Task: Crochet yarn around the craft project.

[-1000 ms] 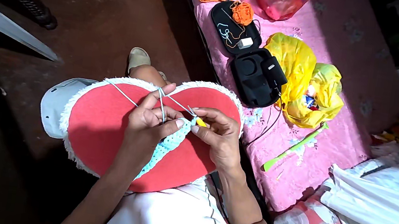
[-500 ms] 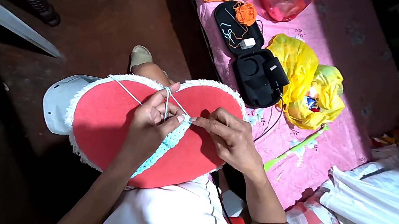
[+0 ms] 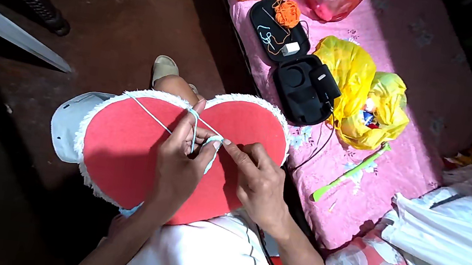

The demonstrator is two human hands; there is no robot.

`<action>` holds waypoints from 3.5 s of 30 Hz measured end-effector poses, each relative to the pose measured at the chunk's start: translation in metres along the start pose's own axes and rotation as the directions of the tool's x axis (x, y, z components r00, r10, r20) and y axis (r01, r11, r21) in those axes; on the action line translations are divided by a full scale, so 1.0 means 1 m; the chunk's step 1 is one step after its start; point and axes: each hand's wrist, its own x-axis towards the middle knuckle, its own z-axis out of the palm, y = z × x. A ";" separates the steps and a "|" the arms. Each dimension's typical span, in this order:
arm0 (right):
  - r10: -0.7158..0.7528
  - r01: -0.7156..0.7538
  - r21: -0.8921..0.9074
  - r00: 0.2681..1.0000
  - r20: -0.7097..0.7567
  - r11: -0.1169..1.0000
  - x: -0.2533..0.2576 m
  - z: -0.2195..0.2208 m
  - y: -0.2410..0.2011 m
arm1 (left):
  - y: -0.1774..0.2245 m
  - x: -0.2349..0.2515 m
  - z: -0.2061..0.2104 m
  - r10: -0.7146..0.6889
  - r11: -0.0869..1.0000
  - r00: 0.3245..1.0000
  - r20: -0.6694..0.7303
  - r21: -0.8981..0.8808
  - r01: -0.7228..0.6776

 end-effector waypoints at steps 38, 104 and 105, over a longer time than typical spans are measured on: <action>0.293 -0.410 0.809 0.906 0.307 0.420 0.018 -0.005 0.008 | 0.000 0.005 0.003 0.102 0.995 0.995 -0.017 0.013 -0.102; 0.296 -0.345 0.835 0.927 0.231 0.429 0.026 0.009 -0.003 | 0.002 0.006 -0.008 0.069 0.996 0.997 -0.044 0.059 -0.066; 0.301 -0.361 0.863 0.917 0.260 0.354 0.026 0.009 -0.001 | 0.003 0.007 -0.008 0.059 0.997 0.998 -0.036 0.041 -0.058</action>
